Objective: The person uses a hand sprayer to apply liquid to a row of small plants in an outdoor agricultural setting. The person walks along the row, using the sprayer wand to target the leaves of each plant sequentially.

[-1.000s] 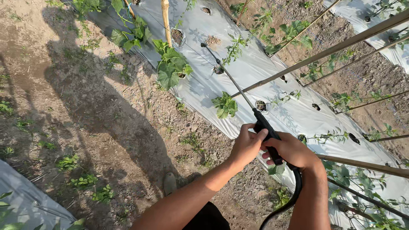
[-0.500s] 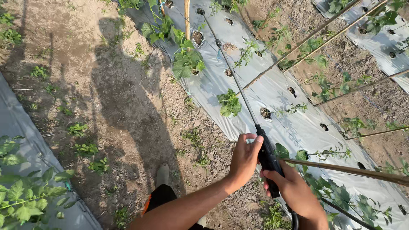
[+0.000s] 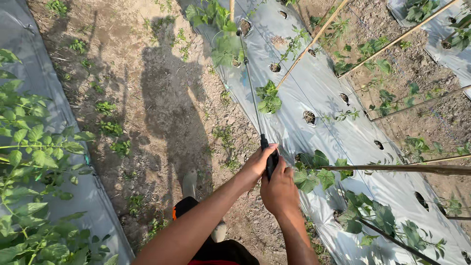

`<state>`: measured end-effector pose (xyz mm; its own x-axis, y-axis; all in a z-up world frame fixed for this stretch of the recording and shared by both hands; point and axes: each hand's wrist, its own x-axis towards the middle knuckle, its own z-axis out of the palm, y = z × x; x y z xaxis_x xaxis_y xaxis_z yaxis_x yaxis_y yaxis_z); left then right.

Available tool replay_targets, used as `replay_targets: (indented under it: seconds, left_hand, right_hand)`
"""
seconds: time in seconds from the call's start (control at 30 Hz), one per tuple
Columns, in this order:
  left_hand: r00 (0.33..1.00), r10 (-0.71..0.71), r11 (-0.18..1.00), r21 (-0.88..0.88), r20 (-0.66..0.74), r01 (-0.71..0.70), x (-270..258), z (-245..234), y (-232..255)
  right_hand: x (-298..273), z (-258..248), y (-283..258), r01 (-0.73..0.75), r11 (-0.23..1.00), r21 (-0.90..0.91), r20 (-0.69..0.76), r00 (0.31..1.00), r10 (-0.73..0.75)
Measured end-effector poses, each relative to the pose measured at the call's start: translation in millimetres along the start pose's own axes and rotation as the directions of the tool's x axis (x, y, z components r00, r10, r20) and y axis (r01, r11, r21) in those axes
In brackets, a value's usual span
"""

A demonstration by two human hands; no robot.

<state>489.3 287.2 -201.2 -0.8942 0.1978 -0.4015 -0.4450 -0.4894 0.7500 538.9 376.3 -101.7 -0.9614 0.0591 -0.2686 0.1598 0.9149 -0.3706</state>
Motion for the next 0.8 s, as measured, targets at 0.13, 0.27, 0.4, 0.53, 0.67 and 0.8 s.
replay_targets:
  seconds: [0.13,0.27,0.4,0.53,0.67,0.8]
  left_hand:
    - [0.992,0.129,0.992,0.021,-0.008,-0.128,-4,-6,-7]
    - [0.994,0.084,0.959,0.275,-0.074,-0.060,-1,-28,-3]
    - [0.974,-0.109,0.825,0.529,-0.198,0.200,4,-57,5]
    - [0.965,-0.173,0.810,0.529,-0.196,0.253,30,-98,-13]
    - [0.974,-0.004,0.703,0.693,-0.225,0.162,74,-148,-40]
    - [0.958,-0.049,0.902,0.401,-0.282,0.163,96,-176,-34]
  right_hand:
    - [-3,13,8,0.000,0.999,0.046,0.041,0.999,-0.002]
    - [23,53,21,0.078,0.965,0.252,0.047,0.995,-0.093]
    - [62,107,34,-0.262,0.521,0.812,0.381,0.915,-0.135]
    - [109,161,37,-0.481,0.274,0.833,0.525,0.843,-0.117]
    - [140,193,12,-0.601,-0.115,0.791,0.595,0.800,-0.078]
    - [154,202,-11,-0.611,-0.474,0.634,0.529,0.790,-0.311]
